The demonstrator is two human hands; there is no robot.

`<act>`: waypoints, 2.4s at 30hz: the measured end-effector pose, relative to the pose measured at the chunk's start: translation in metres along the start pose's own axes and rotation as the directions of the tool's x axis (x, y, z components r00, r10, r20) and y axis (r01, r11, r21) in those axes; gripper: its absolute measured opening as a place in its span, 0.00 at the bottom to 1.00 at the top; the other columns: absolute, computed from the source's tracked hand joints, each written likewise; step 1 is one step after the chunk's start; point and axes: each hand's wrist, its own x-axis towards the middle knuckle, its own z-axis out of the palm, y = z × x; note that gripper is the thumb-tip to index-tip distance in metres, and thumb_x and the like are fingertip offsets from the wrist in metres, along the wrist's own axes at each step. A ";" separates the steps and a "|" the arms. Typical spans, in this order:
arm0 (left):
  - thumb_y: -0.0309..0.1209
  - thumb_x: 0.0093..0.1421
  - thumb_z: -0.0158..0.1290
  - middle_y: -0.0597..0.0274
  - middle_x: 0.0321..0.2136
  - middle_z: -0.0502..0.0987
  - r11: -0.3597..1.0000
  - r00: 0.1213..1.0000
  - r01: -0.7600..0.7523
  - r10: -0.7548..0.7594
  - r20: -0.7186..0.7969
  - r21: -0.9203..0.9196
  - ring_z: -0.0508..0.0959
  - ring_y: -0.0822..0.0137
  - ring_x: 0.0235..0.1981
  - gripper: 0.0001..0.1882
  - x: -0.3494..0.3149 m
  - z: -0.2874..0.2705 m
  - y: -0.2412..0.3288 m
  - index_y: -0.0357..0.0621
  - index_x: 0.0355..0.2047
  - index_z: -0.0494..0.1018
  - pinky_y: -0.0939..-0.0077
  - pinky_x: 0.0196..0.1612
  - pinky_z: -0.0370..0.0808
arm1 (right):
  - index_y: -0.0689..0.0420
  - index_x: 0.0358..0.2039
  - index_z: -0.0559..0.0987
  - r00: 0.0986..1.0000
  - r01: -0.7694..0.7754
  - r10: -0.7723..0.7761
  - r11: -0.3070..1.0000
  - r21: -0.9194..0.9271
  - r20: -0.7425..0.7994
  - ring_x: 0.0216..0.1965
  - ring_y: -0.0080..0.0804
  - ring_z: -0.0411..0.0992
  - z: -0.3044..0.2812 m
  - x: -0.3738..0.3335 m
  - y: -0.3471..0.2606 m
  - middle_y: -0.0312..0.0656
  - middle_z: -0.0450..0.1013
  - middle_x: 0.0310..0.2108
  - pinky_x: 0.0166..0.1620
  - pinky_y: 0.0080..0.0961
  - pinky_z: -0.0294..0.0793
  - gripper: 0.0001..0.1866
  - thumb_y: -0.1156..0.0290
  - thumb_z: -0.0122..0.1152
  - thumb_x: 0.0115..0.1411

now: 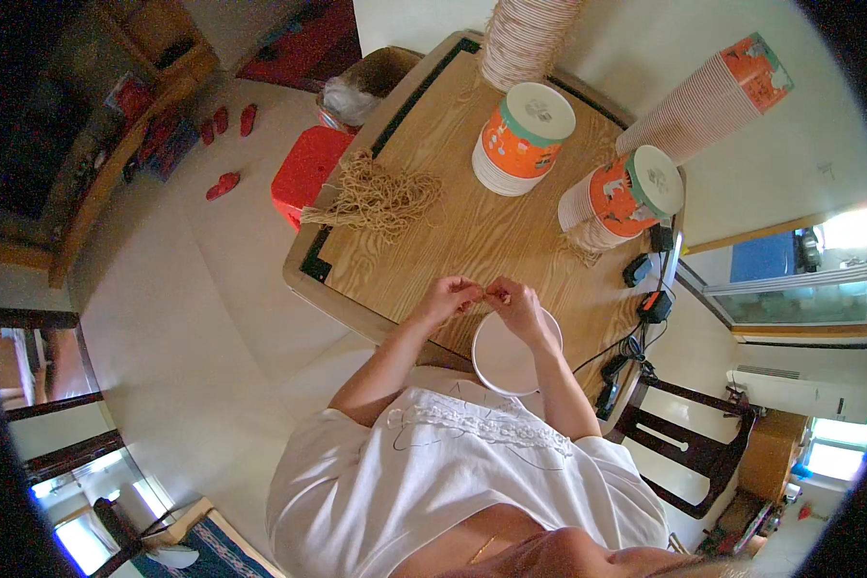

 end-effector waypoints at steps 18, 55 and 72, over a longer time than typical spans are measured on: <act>0.36 0.55 0.53 0.71 0.21 0.72 0.997 0.997 -0.044 0.040 -0.064 -0.056 0.69 0.80 0.18 0.08 0.006 -0.005 -0.010 0.46 0.30 0.70 0.87 0.17 0.63 | 0.57 0.26 0.75 0.999 0.054 -0.054 0.997 -0.053 0.003 0.29 0.44 0.73 0.004 0.000 0.006 0.47 0.73 0.26 0.31 0.34 0.71 0.04 0.72 0.53 0.51; 0.31 0.51 0.57 0.67 0.21 0.76 0.828 0.947 -0.282 0.322 0.000 0.485 0.72 0.76 0.22 0.07 0.020 -0.016 -0.009 0.40 0.28 0.76 0.80 0.28 0.71 | 0.57 0.27 0.76 0.995 0.085 -0.090 0.991 -0.100 -0.048 0.29 0.44 0.73 -0.002 0.007 0.005 0.47 0.73 0.26 0.31 0.35 0.72 0.05 0.70 0.56 0.51; 0.30 0.50 0.57 0.69 0.17 0.71 0.866 0.940 -0.257 0.327 -0.097 0.428 0.67 0.79 0.20 0.07 0.027 -0.017 -0.018 0.40 0.22 0.73 0.83 0.25 0.67 | 0.55 0.29 0.76 0.997 0.080 -0.079 0.991 -0.106 0.006 0.30 0.44 0.73 -0.006 0.015 -0.005 0.44 0.74 0.27 0.32 0.34 0.72 0.07 0.66 0.55 0.51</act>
